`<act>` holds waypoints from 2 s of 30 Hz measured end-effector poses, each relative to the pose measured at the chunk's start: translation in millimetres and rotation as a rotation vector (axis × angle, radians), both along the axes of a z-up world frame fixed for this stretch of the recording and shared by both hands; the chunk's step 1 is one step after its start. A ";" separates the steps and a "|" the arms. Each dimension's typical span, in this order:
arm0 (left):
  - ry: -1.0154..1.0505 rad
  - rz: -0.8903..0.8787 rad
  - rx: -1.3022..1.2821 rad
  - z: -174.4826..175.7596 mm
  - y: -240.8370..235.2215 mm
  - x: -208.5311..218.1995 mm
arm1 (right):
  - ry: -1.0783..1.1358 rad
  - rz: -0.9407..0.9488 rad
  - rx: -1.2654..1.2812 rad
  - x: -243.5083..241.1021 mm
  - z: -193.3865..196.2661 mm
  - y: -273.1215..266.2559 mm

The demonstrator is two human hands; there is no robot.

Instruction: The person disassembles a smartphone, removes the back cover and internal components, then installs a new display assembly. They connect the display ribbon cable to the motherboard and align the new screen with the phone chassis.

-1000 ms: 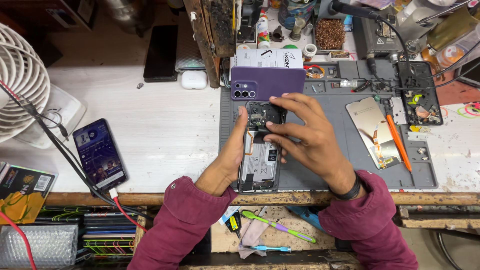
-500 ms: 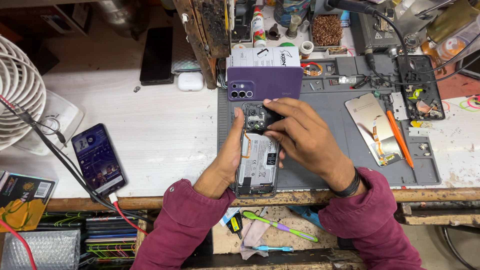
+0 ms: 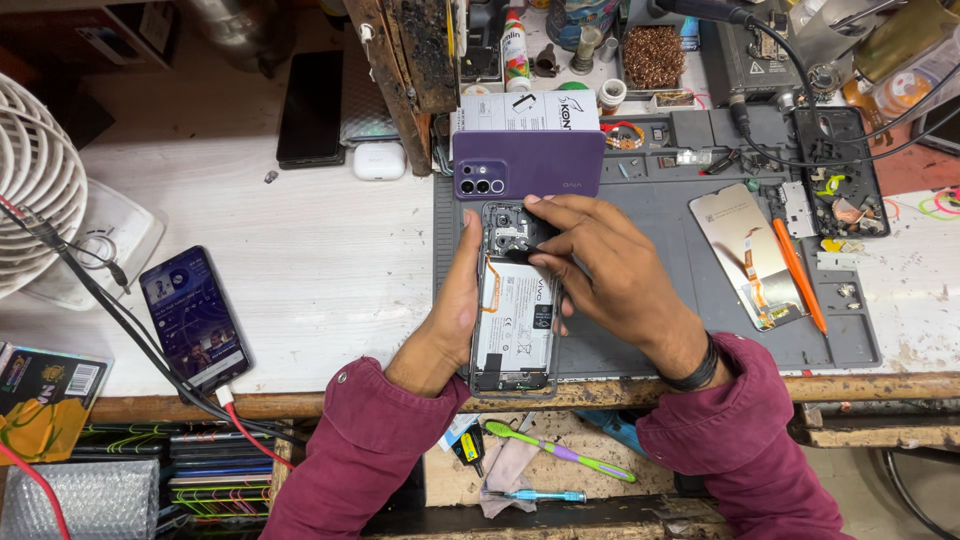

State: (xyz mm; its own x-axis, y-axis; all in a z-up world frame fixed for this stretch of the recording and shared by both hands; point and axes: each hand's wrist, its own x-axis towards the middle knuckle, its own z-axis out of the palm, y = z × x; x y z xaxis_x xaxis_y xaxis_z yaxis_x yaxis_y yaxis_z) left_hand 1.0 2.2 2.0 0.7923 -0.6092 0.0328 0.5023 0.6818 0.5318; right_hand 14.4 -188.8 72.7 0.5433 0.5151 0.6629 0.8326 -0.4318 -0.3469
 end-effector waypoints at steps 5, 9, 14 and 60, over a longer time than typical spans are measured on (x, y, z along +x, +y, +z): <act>0.116 -0.041 -0.132 -0.3 -1.6 1.1 | 0.094 -0.002 0.095 1.5 -3.2 0.1; 0.153 -0.037 -0.140 0.7 -1.5 1.3 | 0.147 -0.009 0.110 2.3 -2.6 0.0; 0.077 0.001 -0.119 0.8 -1.8 -1.0 | 0.164 -0.020 0.117 2.0 -3.4 0.3; -0.267 0.580 0.085 9.2 -6.6 0.7 | 0.252 0.190 -0.679 -149.8 -127.8 -26.0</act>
State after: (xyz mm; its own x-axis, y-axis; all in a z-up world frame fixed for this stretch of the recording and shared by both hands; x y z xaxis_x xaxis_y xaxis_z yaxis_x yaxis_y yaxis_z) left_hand 1.6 -4.4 11.2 0.9650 -0.0937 0.2451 -0.0923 0.7531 0.6514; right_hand -135.3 -214.7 -55.2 0.4978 0.8666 0.0333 0.8446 -0.4758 -0.2454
